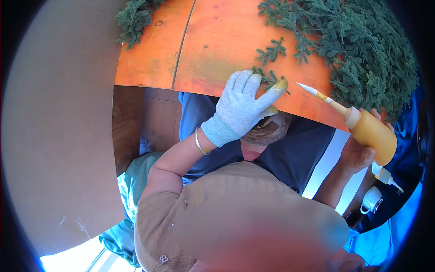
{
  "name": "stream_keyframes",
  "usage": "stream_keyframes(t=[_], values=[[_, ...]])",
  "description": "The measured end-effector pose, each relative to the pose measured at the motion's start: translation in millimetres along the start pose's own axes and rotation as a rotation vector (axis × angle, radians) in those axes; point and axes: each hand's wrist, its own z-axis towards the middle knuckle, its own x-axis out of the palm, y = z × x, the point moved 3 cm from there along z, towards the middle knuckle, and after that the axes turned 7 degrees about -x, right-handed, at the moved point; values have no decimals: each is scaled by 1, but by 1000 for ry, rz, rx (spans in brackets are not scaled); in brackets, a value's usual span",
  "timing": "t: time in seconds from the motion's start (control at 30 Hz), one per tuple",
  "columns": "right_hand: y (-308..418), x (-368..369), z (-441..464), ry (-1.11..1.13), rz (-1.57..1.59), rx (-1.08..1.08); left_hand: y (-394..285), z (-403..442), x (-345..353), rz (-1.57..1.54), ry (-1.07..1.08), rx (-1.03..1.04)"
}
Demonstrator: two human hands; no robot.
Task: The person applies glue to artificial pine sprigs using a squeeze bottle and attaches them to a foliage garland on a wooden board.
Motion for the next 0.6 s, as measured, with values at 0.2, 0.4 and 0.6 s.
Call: stream_keyframes(t=[0.2, 0.4, 0.6], values=[[3, -1, 1, -13, -49, -11, -1, -2, 1, -38, -35, 10], [8, 2, 4, -12, -79, -24, 0, -1, 8, -69, 1, 47], [6, 1, 1, -26, -134, -39, -5, 17, 1, -85, 174, -64]])
